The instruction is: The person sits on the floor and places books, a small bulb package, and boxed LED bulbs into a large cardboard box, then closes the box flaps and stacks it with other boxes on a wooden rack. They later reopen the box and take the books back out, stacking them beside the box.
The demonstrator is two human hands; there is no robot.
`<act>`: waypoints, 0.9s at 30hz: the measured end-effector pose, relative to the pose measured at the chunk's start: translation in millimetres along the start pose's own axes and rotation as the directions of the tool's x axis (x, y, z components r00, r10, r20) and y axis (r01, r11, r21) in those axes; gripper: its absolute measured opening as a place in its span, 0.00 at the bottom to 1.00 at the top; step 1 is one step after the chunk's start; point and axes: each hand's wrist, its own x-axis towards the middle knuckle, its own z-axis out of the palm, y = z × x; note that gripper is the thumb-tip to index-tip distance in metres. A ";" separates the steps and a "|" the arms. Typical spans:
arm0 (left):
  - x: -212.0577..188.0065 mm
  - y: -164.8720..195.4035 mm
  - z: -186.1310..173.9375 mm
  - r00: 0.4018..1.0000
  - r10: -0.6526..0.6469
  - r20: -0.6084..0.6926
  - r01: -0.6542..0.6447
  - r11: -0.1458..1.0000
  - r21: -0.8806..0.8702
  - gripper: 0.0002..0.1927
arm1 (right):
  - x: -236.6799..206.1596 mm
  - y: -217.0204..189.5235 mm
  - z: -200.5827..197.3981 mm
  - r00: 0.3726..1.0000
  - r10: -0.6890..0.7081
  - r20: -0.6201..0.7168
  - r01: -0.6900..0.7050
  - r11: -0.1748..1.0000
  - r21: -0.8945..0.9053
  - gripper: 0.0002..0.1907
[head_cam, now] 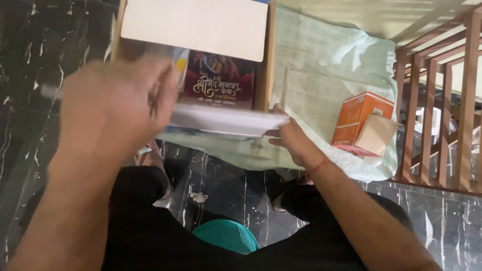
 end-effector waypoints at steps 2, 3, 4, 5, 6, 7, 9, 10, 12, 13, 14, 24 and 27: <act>-16.5 9.7 -8.9 0.990 -0.005 0.142 0.016 0.997 -0.076 0.12 | 1.3 -0.1 4.2 0.998 -0.058 0.018 0.058 0.998 0.040 0.46; -21.5 9.6 -9.8 0.977 -0.002 0.212 0.026 0.994 -0.110 0.12 | 2.1 -1.1 6.0 1.000 -0.018 -0.015 0.018 1.000 0.006 0.45; -23.6 9.6 -5.0 0.959 -0.001 0.283 0.035 0.993 -0.115 0.12 | 2.9 -2.2 7.9 0.999 0.021 -0.048 -0.022 0.999 -0.024 0.45; -24.3 12.1 5.7 0.937 0.000 0.350 0.045 0.992 -0.121 0.13 | 3.1 -3.3 9.1 0.995 0.058 -0.084 -0.063 0.996 -0.056 0.45; -24.6 13.9 18.4 0.911 0.001 0.413 0.057 0.990 -0.127 0.13 | 2.8 -4.3 10.0 0.994 0.062 -0.092 -0.068 0.996 -0.059 0.44; -23.5 15.1 32.7 0.946 0.103 0.306 -0.049 0.983 -0.178 0.18 | 2.7 -5.1 11.2 0.993 0.067 -0.099 -0.073 0.995 -0.061 0.44; -20.6 15.6 62.0 0.952 0.207 0.226 -0.157 0.963 -0.220 0.29 | 3.2 -6.2 14.0 0.992 0.065 -0.113 -0.075 0.993 -0.086 0.44; -19.8 17.8 76.7 0.941 0.214 0.262 -0.156 0.962 -0.226 0.33 | 4.1 -6.6 15.6 0.991 0.059 -0.119 -0.072 0.991 -0.110 0.44; -18.8 24.7 103.3 0.925 0.216 0.313 -0.157 0.966 -0.203 0.38 | 5.7 -6.6 18.7 0.993 0.044 -0.111 -0.059 0.989 -0.136 0.44; -18.0 26.2 114.0 0.892 0.192 0.410 -0.129 0.976 -0.176 0.36 | 6.7 -6.4 20.3 0.995 0.035 -0.098 -0.048 0.989 -0.137 0.43; -18.0 28.4 123.7 0.849 0.162 0.503 -0.101 0.984 -0.146 0.34 | 7.5 -6.1 21.8 0.996 0.027 -0.083 -0.039 0.989 -0.139 0.42; -18.9 19.7 164.9 0.774 0.155 0.614 -0.098 0.987 -0.125 0.15 | 12.8 -7.2 30.7 0.992 -0.002 -0.124 -0.029 0.967 -0.252 0.26; -17.3 19.5 165.5 0.763 0.152 0.628 -0.070 0.986 -0.153 0.17 | 11.6 -6.1 31.5 0.987 -0.080 -0.137 0.034 0.949 -0.314 0.24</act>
